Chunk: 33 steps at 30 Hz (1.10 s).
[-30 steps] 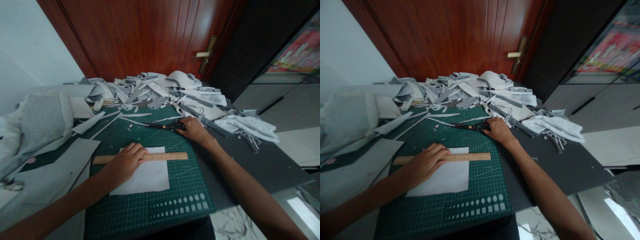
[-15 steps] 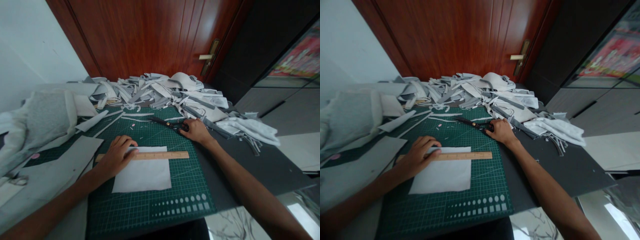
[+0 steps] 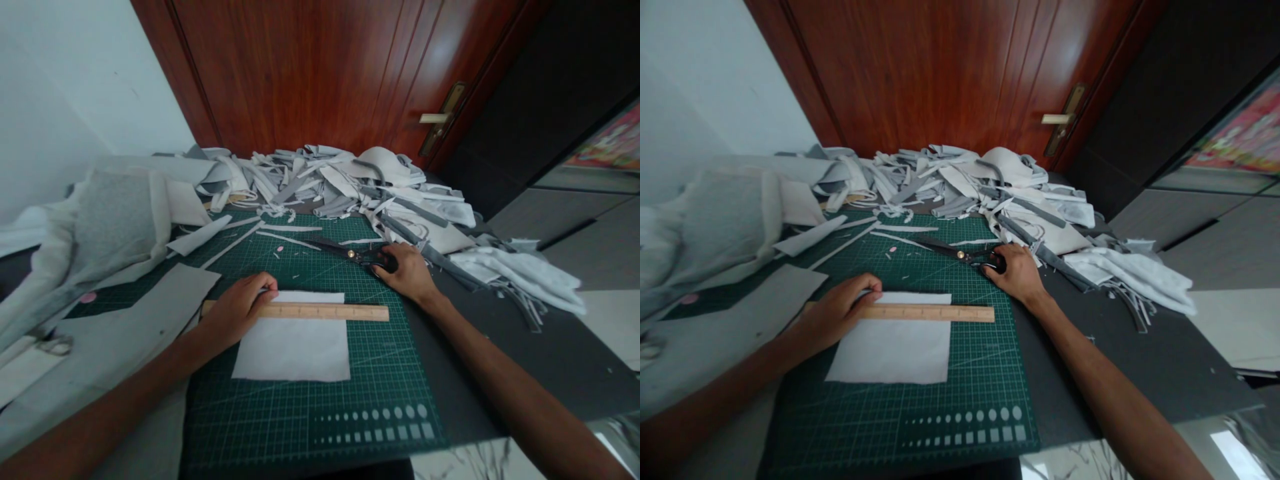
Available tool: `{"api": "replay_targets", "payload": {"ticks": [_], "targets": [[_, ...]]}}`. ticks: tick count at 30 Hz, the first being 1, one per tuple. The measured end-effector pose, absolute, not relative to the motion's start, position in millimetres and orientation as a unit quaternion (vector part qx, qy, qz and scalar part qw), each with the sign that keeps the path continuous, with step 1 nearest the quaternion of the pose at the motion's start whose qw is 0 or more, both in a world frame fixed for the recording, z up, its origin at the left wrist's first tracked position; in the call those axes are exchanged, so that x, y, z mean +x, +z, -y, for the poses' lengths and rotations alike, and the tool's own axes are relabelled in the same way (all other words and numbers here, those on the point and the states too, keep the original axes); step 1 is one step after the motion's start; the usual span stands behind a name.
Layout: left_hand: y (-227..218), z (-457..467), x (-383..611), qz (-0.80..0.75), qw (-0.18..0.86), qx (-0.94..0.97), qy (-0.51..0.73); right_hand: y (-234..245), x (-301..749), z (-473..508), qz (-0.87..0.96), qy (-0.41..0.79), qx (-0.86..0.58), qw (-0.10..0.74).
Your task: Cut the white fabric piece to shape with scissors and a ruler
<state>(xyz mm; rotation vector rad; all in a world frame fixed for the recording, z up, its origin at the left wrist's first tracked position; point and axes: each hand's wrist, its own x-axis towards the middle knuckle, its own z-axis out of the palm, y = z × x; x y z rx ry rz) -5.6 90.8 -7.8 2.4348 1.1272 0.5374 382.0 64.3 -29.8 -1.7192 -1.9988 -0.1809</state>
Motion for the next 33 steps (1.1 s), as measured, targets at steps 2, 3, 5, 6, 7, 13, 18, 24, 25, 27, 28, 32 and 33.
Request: {"api": "replay_targets", "payload": {"ticks": [2,3,5,6,7,13,18,24,25,27,28,32,33], "targets": [[-10,-91,-5,-0.405,0.206,0.870,0.194,-26,381,-62,0.739,-0.079,-0.623,0.244],[-10,-91,-4,-0.408,0.207,0.867,0.196,-23,381,-60,0.744,-0.080,-0.618,0.242],[-10,-90,-4,-0.416,0.211,0.862,0.198,-18,382,-57,0.756,-0.069,-0.607,0.234],[-9,-90,-4,-0.422,0.213,0.859,0.198,-16,382,-56,0.764,-0.061,-0.601,0.228],[-8,-90,-4,-0.426,0.217,0.856,0.196,-14,382,-54,0.772,-0.053,-0.595,0.219],[1,-86,-5,-0.436,0.230,0.846,0.203,-1,382,-45,0.824,0.008,-0.541,0.167],[0,-88,-4,-0.426,0.242,0.846,0.211,7,381,-43,0.846,0.019,-0.519,0.118],[-1,-90,-5,-0.395,0.267,0.856,0.201,10,381,-42,0.846,0.023,-0.521,0.111],[-1,-89,-5,-0.399,0.267,0.853,0.204,10,381,-42,0.846,0.021,-0.522,0.110],[-2,-88,-5,-0.408,0.263,0.848,0.214,9,380,-41,0.845,0.012,-0.524,0.106],[-2,-87,-5,-0.412,0.261,0.845,0.220,9,379,-41,0.845,0.008,-0.524,0.103],[-3,-84,-4,-0.427,0.255,0.835,0.236,7,375,-39,0.847,0.000,-0.524,0.092],[-4,-84,-4,-0.429,0.256,0.833,0.238,6,374,-39,0.846,-0.002,-0.525,0.092]]}}
